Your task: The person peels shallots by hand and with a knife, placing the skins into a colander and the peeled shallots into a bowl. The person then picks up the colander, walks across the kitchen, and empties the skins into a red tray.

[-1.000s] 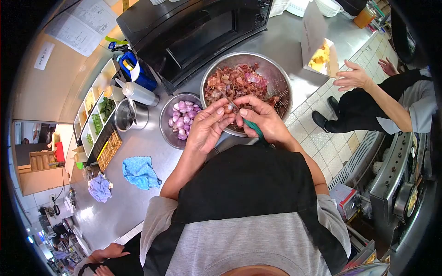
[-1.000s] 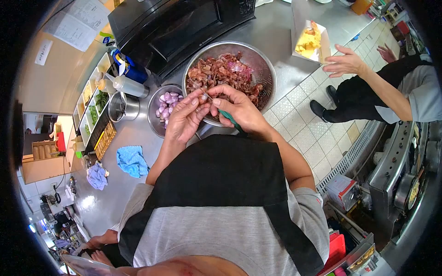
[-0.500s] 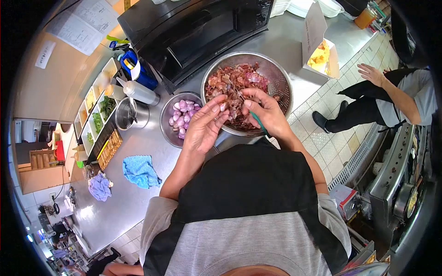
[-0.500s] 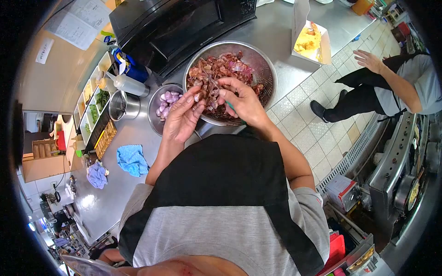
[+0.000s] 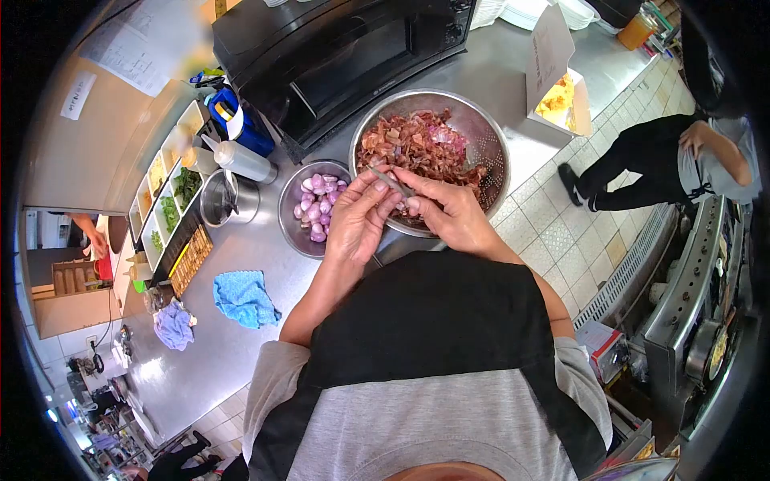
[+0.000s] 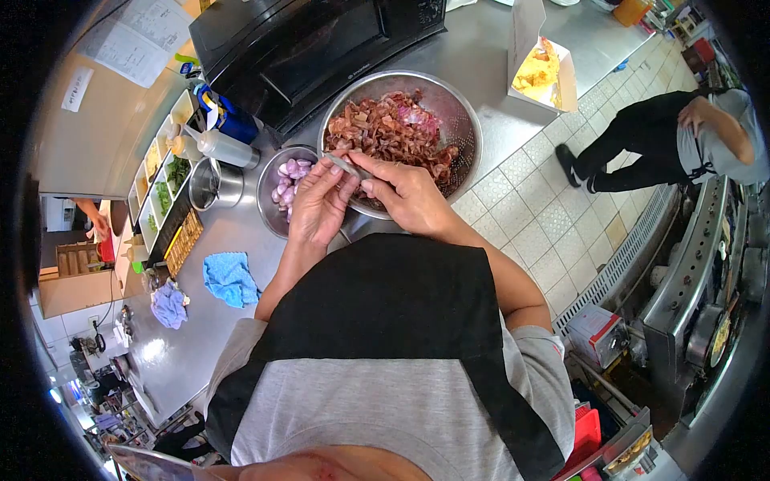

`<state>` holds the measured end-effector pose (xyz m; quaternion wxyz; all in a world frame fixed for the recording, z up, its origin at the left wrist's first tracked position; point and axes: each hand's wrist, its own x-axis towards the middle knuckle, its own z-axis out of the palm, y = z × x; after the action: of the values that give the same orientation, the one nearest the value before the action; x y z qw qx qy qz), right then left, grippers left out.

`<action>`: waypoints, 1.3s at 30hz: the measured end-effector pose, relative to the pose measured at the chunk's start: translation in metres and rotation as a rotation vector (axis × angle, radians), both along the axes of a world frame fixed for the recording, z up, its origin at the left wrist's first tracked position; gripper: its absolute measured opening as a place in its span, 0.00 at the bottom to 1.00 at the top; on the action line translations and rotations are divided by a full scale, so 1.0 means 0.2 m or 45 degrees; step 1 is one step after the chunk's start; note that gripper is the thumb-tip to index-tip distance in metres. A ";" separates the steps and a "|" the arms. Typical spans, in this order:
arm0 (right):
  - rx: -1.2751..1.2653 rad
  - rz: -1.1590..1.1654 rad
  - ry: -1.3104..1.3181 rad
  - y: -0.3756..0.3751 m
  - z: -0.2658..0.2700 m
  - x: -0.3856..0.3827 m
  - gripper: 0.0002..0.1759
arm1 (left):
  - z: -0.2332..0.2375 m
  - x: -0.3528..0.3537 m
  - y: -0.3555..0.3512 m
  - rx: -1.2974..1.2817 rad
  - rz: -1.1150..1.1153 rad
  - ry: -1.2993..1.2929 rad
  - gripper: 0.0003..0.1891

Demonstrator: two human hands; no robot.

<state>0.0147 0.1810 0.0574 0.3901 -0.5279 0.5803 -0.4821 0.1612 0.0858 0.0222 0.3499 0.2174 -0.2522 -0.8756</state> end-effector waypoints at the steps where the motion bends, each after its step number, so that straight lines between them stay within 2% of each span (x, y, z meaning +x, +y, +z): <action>1: 0.001 0.000 0.000 0.00 -0.02 -0.01 0.24 | -0.01 0.00 0.00 0.001 0.000 0.000 0.12; 3: -0.287 -0.023 0.435 -0.01 -0.08 -0.02 0.24 | -0.01 0.01 -0.01 0.007 -0.038 0.013 0.12; 4: -0.288 -0.022 0.435 -0.01 -0.07 -0.02 0.24 | -0.01 0.01 -0.01 0.007 -0.037 0.013 0.12; 6: -0.220 0.015 0.127 -0.01 -0.07 -0.03 0.23 | -0.01 0.01 0.00 0.010 -0.025 0.035 0.13; 7: -0.218 0.016 0.127 -0.01 -0.07 -0.04 0.23 | 0.00 0.01 0.00 0.011 -0.025 0.035 0.13; 9: 0.182 0.025 -0.847 -0.01 -0.06 -0.09 0.21 | 0.01 0.02 -0.01 -0.045 -0.061 0.027 0.15; 10: 0.139 -0.022 -0.887 -0.01 -0.06 -0.09 0.20 | 0.02 0.03 -0.01 -0.045 -0.058 0.027 0.15; 13: 0.143 -0.079 -0.773 -0.02 -0.11 -0.12 0.21 | -0.01 0.06 -0.04 -0.120 -0.121 0.130 0.19; 17: 0.207 -0.005 -0.550 -0.03 -0.13 -0.12 0.22 | -0.04 0.07 -0.06 -0.072 -0.080 0.099 0.19; 19: 0.142 0.008 -0.575 -0.01 -0.12 -0.12 0.21 | -0.03 0.04 -0.05 -0.066 -0.102 0.121 0.19; 22: 0.165 0.006 -0.611 -0.01 -0.09 -0.10 0.22 | -0.03 0.02 -0.03 -0.133 -0.052 -0.024 0.21; 25: 0.204 0.055 -0.639 0.01 -0.07 -0.10 0.23 | -0.04 0.00 -0.03 -0.170 -0.068 -0.002 0.18; 27: 0.228 0.079 -0.636 0.03 -0.03 -0.08 0.23 | -0.03 -0.01 -0.02 -0.168 -0.046 -0.029 0.12; 31: 0.196 0.115 -0.591 0.04 -0.02 -0.06 0.23 | -0.02 -0.01 0.00 -0.205 -0.038 -0.035 0.12; 37: 0.212 0.059 -0.296 0.04 0.00 -0.03 0.23 | -0.01 -0.02 0.01 -0.262 -0.007 -0.059 0.12; 39: -0.104 0.017 -0.033 0.03 -0.03 -0.01 0.23 | -0.01 -0.02 0.01 -0.283 0.000 -0.070 0.12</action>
<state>0.0122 0.1873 0.0523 0.3789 -0.5411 0.5514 -0.5094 0.1580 0.0869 0.0211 0.3648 0.2014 -0.3571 -0.8360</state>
